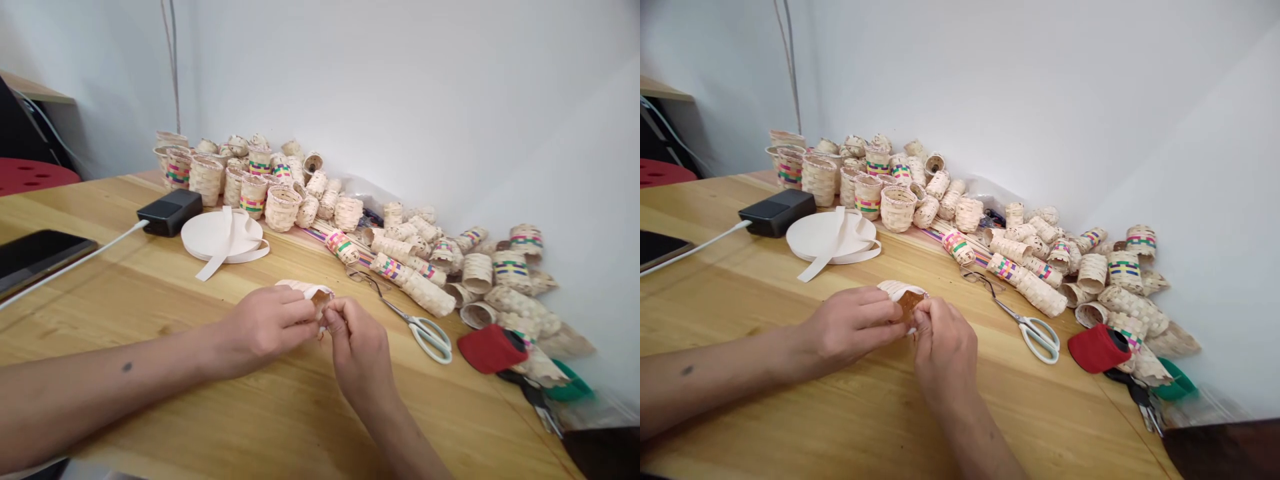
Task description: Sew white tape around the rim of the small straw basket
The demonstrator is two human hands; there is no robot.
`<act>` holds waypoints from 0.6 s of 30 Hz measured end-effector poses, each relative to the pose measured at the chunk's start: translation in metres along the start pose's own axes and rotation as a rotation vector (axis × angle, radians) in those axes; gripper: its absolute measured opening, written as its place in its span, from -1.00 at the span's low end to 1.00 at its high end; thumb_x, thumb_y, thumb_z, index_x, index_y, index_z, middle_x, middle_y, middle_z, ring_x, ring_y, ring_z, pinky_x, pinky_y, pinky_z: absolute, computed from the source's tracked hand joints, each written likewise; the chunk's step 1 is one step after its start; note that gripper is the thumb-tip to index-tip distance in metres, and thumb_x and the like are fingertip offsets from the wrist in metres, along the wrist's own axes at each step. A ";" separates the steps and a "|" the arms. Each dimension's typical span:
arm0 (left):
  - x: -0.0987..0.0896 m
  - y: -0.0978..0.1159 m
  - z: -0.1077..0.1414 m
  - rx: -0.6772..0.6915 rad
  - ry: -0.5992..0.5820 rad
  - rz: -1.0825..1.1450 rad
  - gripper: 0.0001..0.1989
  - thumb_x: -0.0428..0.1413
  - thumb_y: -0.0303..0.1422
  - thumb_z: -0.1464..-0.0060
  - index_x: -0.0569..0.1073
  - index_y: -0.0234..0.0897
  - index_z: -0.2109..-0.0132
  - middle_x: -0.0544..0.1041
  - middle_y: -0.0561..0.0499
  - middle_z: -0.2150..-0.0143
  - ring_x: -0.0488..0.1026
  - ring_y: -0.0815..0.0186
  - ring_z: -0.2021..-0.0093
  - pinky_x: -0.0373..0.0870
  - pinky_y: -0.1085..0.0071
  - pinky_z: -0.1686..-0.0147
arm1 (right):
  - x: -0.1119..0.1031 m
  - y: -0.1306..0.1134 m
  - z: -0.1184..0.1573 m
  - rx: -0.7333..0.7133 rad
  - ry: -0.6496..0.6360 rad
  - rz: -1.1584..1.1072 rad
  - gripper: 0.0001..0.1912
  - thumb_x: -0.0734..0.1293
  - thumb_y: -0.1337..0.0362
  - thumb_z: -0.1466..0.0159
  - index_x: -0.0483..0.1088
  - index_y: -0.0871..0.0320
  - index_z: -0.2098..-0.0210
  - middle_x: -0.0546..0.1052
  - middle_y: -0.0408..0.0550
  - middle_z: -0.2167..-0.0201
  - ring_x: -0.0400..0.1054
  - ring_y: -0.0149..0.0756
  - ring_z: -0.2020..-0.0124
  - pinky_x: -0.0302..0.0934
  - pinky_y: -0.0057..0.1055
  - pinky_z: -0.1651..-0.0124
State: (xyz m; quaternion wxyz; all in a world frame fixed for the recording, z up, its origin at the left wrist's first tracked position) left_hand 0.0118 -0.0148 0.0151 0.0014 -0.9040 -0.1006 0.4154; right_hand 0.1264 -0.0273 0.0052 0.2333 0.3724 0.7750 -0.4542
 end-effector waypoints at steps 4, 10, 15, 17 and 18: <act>0.002 0.002 0.000 0.026 -0.034 0.002 -0.66 -0.14 -0.43 -0.34 0.47 -0.35 0.31 0.44 0.01 0.38 0.25 0.32 0.38 0.06 0.37 0.38 | 0.001 0.003 0.000 0.074 -0.012 -0.003 -0.81 0.14 0.31 -0.37 0.27 0.11 0.38 0.46 -0.18 0.48 0.32 -0.34 0.44 0.09 -0.43 0.36; 0.006 -0.006 0.001 -0.042 -0.053 0.024 -0.67 -0.15 -0.39 -0.35 0.46 -0.31 0.27 0.46 0.04 0.35 0.27 0.33 0.36 0.08 0.38 0.36 | 0.000 0.005 -0.005 0.100 -0.131 -0.107 -0.89 0.20 0.34 -0.31 0.36 0.11 0.30 0.52 -0.16 0.42 0.38 -0.33 0.40 0.16 -0.44 0.34; 0.007 -0.006 0.001 -0.029 -0.037 0.023 -0.68 -0.15 -0.40 -0.35 0.46 -0.31 0.27 0.47 0.05 0.35 0.27 0.34 0.37 0.07 0.38 0.37 | 0.000 0.005 -0.006 0.084 -0.157 -0.127 -0.88 0.27 0.40 -0.24 0.36 0.11 0.41 0.49 -0.20 0.49 0.36 -0.36 0.46 0.15 -0.47 0.38; 0.007 -0.004 0.001 -0.012 -0.038 0.013 -0.66 -0.17 -0.40 -0.36 0.45 -0.32 0.29 0.48 0.03 0.35 0.26 0.34 0.38 0.07 0.38 0.38 | 0.000 0.004 -0.005 0.059 -0.131 -0.056 -0.85 0.25 0.41 -0.26 0.31 0.11 0.44 0.48 -0.19 0.50 0.35 -0.33 0.44 0.13 -0.45 0.37; 0.008 -0.003 0.001 -0.011 -0.040 0.011 -0.65 -0.18 -0.40 -0.36 0.45 -0.32 0.28 0.48 0.03 0.35 0.27 0.34 0.37 0.07 0.38 0.37 | 0.000 0.004 -0.005 0.053 -0.123 -0.022 -0.85 0.23 0.40 -0.27 0.29 0.11 0.43 0.48 -0.17 0.49 0.34 -0.32 0.43 0.12 -0.43 0.36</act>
Point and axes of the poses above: each hand's wrist, its own z-axis away from the middle knuckle, its own x-axis out of the palm, y = z × x, the point moved 7 cm from there along -z, towards the middle knuckle
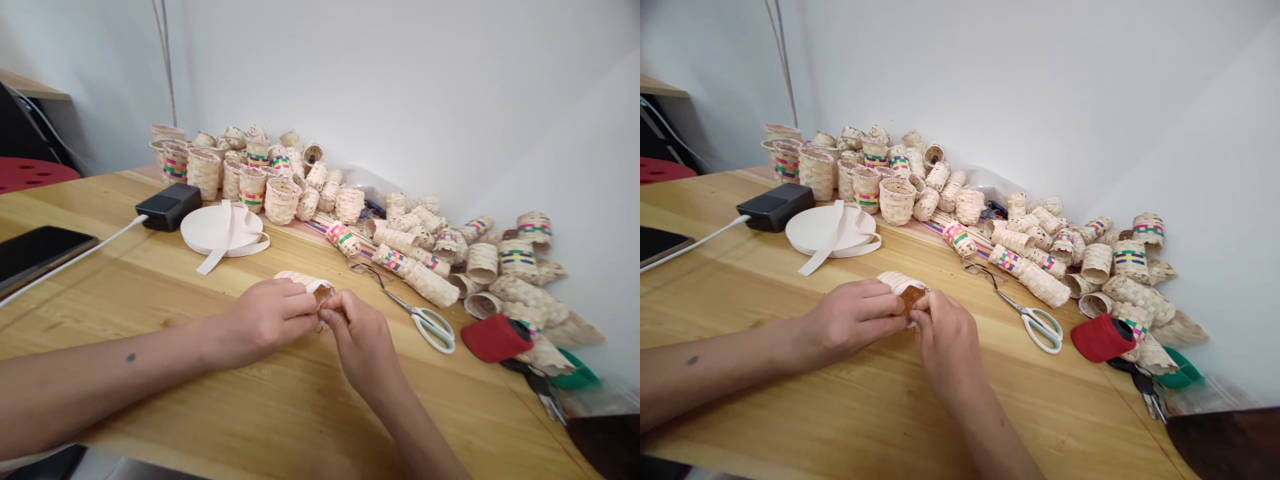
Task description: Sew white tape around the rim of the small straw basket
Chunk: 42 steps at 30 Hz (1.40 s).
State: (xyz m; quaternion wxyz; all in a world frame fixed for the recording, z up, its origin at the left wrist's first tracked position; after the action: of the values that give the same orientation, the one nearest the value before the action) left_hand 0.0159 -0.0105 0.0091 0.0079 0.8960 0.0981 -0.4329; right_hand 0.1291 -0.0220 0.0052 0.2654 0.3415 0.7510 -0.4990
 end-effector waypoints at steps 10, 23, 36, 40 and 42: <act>-0.001 -0.003 0.001 -0.028 0.050 -0.035 -0.62 -0.16 -0.38 -0.35 0.48 -0.30 0.33 0.43 0.04 0.43 0.26 0.36 0.41 0.08 0.38 0.41 | 0.000 0.002 -0.001 0.031 -0.040 -0.149 -0.93 0.23 0.38 -0.27 0.33 0.11 0.30 0.50 -0.14 0.38 0.38 -0.33 0.36 0.22 -0.41 0.30; -0.028 -0.015 0.006 -0.174 0.253 0.235 -0.78 0.01 -0.41 -0.25 0.52 -0.32 0.31 0.42 0.00 0.42 0.32 0.39 0.42 0.15 0.47 0.45 | -0.046 -0.051 -0.005 -0.036 0.145 -0.591 -0.97 0.26 0.29 -0.31 0.30 0.10 0.26 0.52 -0.15 0.43 0.47 -0.37 0.38 0.44 -0.37 0.27; -0.043 -0.036 0.010 -0.376 0.416 0.487 -0.77 0.06 -0.33 -0.22 0.54 -0.31 0.33 0.43 0.01 0.42 0.37 0.37 0.37 0.28 0.49 0.38 | -0.026 -0.085 0.006 -0.233 0.241 -0.269 -0.87 0.25 0.40 -0.31 0.40 0.07 0.29 0.53 -0.15 0.38 0.44 -0.38 0.32 0.35 -0.45 0.24; -0.045 -0.040 0.012 -0.413 0.454 0.473 -0.79 0.06 -0.38 -0.20 0.53 -0.33 0.36 0.46 -0.01 0.40 0.38 0.35 0.35 0.30 0.45 0.34 | 0.009 -0.098 0.036 -0.493 0.330 -0.176 -0.75 0.17 0.48 -0.33 0.39 0.05 0.17 0.53 -0.07 0.33 0.45 -0.35 0.28 0.38 -0.42 0.20; -0.045 -0.040 0.013 -0.413 0.448 0.468 -0.81 0.07 -0.41 -0.18 0.54 -0.33 0.35 0.46 -0.01 0.39 0.38 0.35 0.35 0.30 0.45 0.33 | 0.022 -0.100 0.042 -0.504 0.386 -0.166 -0.75 0.15 0.46 -0.35 0.39 0.06 0.16 0.53 -0.04 0.32 0.45 -0.34 0.27 0.40 -0.40 0.19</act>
State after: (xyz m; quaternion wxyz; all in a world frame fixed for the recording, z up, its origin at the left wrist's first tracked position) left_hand -0.0283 0.0196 0.0385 0.2654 0.9461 -0.0248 -0.1839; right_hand 0.0399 -0.0827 0.0307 0.1525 0.2908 0.9127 -0.2434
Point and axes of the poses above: each hand's wrist, its own z-axis away from the middle knuckle, its own x-axis out of the palm, y = z × x, the point moved 7 cm from there along -z, towards the middle knuckle
